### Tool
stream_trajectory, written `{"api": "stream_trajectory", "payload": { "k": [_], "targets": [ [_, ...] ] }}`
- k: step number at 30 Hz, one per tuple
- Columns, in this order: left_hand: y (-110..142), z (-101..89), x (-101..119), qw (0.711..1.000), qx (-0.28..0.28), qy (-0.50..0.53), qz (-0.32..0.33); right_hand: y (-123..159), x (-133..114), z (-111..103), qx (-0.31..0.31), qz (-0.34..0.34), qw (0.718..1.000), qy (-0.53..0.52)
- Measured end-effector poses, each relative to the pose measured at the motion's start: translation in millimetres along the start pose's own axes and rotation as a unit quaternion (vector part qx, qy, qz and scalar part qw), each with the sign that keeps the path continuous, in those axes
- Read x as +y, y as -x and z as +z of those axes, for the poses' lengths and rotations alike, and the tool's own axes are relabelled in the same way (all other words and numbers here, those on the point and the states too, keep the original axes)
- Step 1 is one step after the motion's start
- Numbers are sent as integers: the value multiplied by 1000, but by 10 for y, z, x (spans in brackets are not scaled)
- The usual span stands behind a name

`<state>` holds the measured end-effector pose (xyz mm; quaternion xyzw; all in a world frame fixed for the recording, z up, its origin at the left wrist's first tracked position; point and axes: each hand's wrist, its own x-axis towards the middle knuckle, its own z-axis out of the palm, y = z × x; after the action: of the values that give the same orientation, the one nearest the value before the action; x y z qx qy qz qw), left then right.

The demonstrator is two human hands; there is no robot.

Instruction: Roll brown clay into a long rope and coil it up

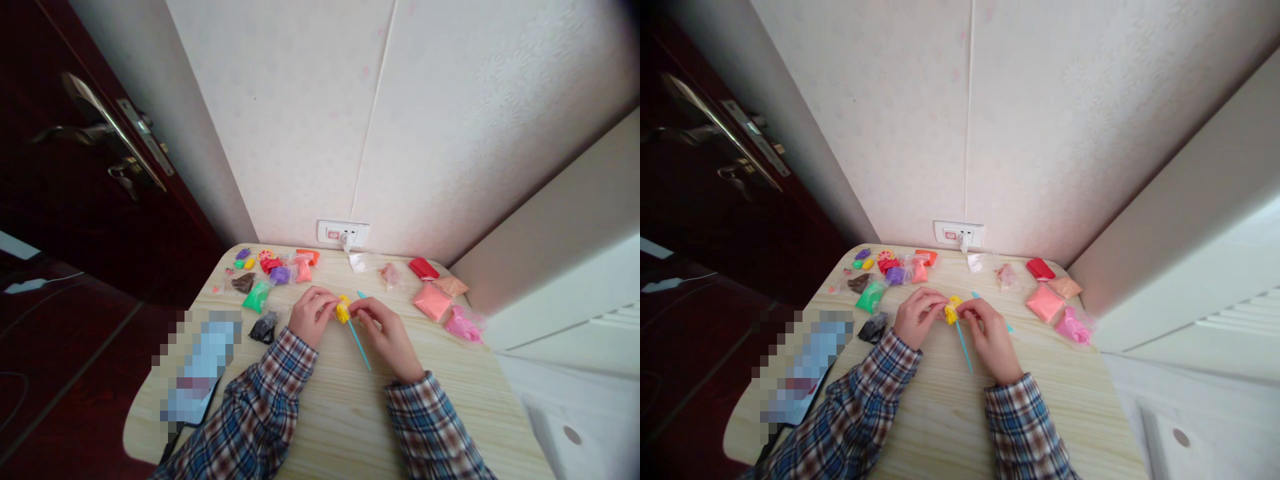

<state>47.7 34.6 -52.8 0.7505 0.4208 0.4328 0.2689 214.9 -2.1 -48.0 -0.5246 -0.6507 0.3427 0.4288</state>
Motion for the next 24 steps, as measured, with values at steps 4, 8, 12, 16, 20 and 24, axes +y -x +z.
{"api": "stream_trajectory", "payload": {
  "k": [4,8,12,16,20,24],
  "targets": [
    [-6,-18,-18,1000,1,-19,-6,6,0,15,-32,-15,999,-18],
    [-11,-18,-11,998,-2,-58,-1,6,28,39,-43,-24,998,-31],
    [-17,-11,14,996,-10,-88,14,0,35,62,-19,-6,1000,-6],
    [-13,-7,22,996,-21,-87,19,-12,29,83,-10,12,1000,-1],
    [1,-10,27,997,-15,-78,18,-24,28,94,-3,17,1000,-8],
    [8,-10,28,996,-20,-75,37,-24,25,103,8,12,1000,-15]
  ]
}}
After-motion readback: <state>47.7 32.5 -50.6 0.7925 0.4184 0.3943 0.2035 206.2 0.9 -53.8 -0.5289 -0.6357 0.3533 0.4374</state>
